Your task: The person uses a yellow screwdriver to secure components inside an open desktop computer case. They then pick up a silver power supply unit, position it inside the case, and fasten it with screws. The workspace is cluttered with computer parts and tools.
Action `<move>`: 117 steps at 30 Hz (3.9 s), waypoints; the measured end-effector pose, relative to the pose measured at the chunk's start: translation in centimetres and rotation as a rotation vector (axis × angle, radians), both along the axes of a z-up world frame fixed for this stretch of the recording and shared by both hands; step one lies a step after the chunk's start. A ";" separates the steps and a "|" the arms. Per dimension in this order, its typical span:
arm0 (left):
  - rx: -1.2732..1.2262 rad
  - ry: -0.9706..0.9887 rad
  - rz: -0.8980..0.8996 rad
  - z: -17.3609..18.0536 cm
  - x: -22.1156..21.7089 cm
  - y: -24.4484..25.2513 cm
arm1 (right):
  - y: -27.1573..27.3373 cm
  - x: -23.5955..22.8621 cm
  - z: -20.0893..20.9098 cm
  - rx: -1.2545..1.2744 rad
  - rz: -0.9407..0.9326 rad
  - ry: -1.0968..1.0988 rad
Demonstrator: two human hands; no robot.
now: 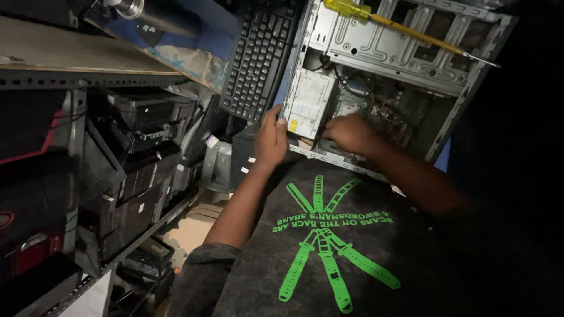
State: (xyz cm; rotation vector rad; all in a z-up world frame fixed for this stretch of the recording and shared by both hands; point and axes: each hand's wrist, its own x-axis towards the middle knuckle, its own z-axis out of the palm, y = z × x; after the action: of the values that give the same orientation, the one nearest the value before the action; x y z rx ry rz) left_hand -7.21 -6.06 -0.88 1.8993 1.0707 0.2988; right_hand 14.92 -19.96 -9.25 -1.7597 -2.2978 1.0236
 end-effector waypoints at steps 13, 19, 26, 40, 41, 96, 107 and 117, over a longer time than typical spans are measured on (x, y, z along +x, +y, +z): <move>-0.018 -0.033 0.017 1.0 0.0 0.2 | 2.0 2.4 7.7 -0.208 -0.821 0.328; -0.003 -0.035 -0.006 0.8 0.2 0.3 | 3.5 0.4 9.0 0.025 -0.563 0.322; -0.018 -0.042 -0.025 1.0 0.2 0.3 | 4.1 0.0 6.4 -0.022 -0.582 0.214; -0.026 -0.006 -0.057 1.1 0.0 0.5 | 4.0 0.8 3.5 0.102 -0.552 0.243; -0.011 -0.011 -0.054 1.1 0.1 0.6 | 3.9 0.8 3.7 0.125 -0.549 0.243; 0.037 -0.143 -0.098 -0.2 -0.6 0.8 | 9.9 3.4 -7.8 -0.289 -0.987 1.247; -0.045 -0.162 -0.157 -0.3 -0.1 1.7 | 8.0 1.4 2.0 0.008 -1.007 0.921; -0.225 -0.077 -0.224 1.4 0.2 2.9 | 5.2 -1.3 6.2 -0.003 -1.366 0.840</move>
State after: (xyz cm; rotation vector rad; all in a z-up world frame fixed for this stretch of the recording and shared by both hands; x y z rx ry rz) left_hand -7.02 -3.20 0.51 1.7695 0.7959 0.1174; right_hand 13.66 -14.76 -3.04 -1.7600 -0.3745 1.0273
